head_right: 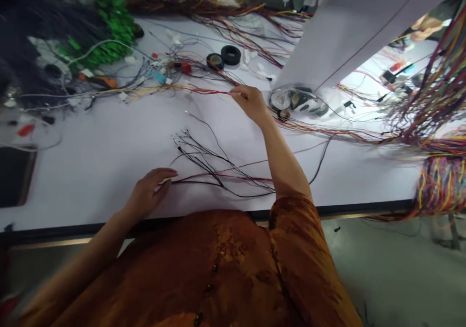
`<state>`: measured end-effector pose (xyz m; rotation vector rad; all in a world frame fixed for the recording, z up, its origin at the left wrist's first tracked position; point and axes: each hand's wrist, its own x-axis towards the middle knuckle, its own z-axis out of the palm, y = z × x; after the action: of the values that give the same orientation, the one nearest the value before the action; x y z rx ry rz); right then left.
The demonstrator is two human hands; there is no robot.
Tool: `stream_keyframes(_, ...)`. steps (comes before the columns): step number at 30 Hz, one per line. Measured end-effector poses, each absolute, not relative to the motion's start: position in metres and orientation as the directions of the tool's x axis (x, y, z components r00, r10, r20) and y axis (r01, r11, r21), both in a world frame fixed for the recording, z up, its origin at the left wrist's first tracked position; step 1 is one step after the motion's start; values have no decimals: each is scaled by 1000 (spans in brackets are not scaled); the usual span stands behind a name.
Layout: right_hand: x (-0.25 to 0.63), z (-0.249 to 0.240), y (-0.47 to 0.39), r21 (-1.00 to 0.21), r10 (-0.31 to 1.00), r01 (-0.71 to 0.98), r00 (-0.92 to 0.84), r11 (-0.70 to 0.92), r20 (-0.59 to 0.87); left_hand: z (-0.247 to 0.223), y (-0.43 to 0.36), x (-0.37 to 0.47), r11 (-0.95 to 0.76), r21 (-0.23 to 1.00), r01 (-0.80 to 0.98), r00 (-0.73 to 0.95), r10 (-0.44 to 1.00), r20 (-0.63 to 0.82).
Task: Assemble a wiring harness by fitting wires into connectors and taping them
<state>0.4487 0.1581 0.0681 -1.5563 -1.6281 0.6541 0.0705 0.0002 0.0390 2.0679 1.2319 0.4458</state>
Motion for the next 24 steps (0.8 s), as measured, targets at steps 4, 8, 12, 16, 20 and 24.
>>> stream_keyframes(4,438,89,127,-939,996,344,-83,16,-14,59,38,110,118,966,230,494,841,-220)
stream_keyframes(8,425,91,80,-957,953,258,-233,-132,-194,52,113,151,610,762,-219,467,751,-467)
stream_keyframes(12,421,75,40,-921,823,224,-417,-320,-387,34,191,167,638,622,-454,346,769,-537)
stream_keyframes(16,432,65,16,-897,826,155,-351,-413,-441,26,251,155,467,680,-566,116,861,-495)
stream_keyframes(20,447,68,11,-944,932,-20,-167,-328,-321,28,296,120,325,759,-564,-96,888,-451)
stream_keyframes(24,449,66,14,-950,939,-12,-158,-311,-305,31,303,89,334,833,-441,-145,890,-433)
